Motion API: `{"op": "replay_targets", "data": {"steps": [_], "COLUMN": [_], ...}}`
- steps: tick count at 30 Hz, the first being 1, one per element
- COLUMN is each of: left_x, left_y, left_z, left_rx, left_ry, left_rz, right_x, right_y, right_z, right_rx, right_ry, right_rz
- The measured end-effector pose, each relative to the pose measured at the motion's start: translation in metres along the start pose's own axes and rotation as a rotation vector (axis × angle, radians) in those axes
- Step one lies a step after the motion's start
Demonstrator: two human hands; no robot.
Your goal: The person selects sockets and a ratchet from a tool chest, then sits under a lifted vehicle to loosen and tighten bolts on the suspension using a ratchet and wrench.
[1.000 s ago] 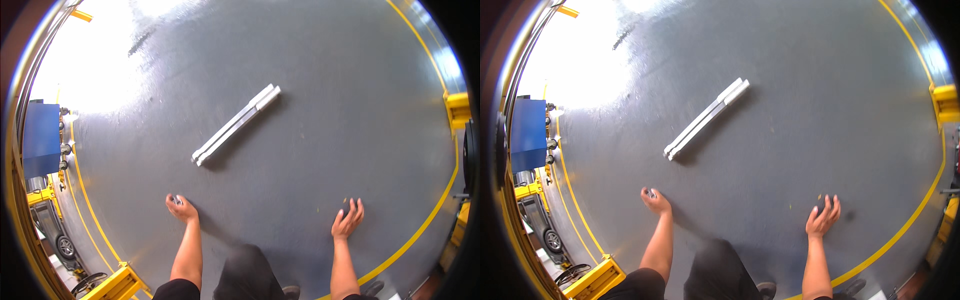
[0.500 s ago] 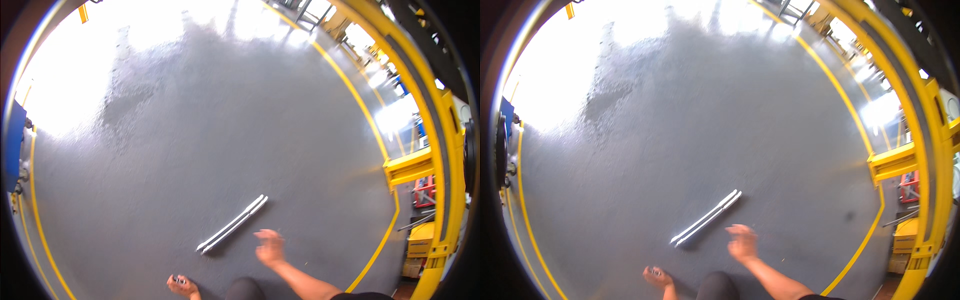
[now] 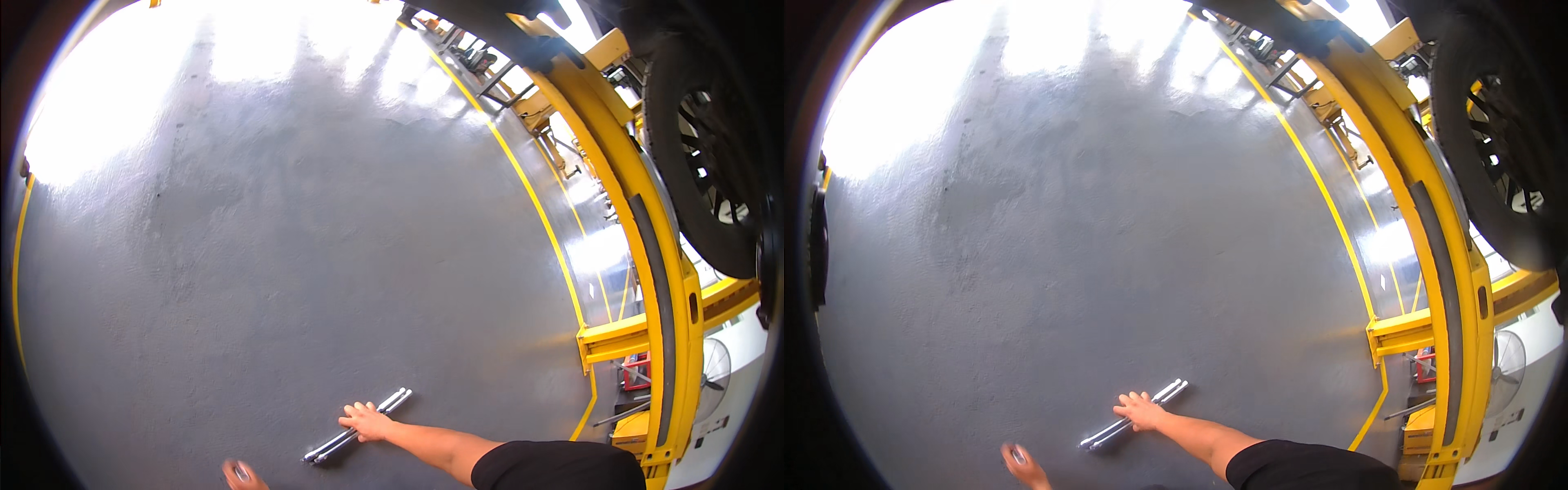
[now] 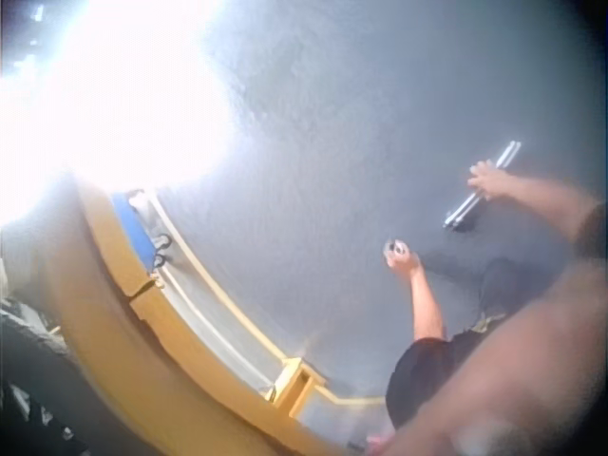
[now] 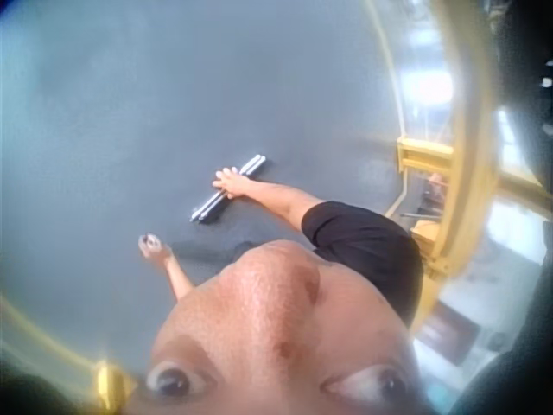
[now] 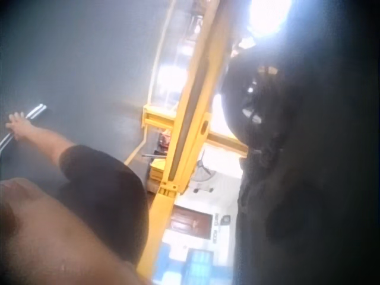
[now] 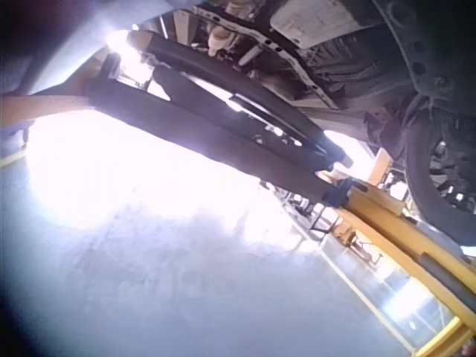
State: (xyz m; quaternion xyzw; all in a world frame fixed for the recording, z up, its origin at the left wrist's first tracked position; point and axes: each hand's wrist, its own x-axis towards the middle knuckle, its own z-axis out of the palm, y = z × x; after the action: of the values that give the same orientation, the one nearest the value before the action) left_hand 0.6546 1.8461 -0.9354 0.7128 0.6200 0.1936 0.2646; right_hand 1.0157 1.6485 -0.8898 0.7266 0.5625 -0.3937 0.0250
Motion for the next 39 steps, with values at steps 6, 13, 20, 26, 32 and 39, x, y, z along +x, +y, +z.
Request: {"op": "replay_targets", "data": {"steps": [6, 13, 20, 26, 32, 39], "left_x": [0.23, 0.238, 0.243, 0.247, 0.238, 0.245], "left_y": [0.177, 0.166, 0.18, 0.181, 0.17, 0.158], "left_z": [0.115, 0.171, 0.19, 0.167, 0.166, 0.164], "left_rx": [0.141, 0.418, 0.402, 0.446, 0.418, 0.348], "left_ry": [-0.038, 0.25, 0.237, 0.254, 0.176, 0.179], "left_rz": [0.423, 0.11, 0.064, 0.076, -0.02, -0.014], "right_x": [0.01, 0.007, 0.059, 0.14, 0.103, 0.019], "right_y": [-0.001, 0.013, 0.115, 0.134, 0.073, -0.042], "right_z": [-0.006, -0.009, -0.097, -0.274, -0.428, -0.516], "right_rx": [0.01, -0.064, -0.092, 0.051, 0.027, 0.185], "right_ry": [-0.108, 0.051, -0.275, -0.141, 0.02, 0.377], "right_rz": [0.037, -0.119, -0.288, 0.081, 0.13, -0.019]}}
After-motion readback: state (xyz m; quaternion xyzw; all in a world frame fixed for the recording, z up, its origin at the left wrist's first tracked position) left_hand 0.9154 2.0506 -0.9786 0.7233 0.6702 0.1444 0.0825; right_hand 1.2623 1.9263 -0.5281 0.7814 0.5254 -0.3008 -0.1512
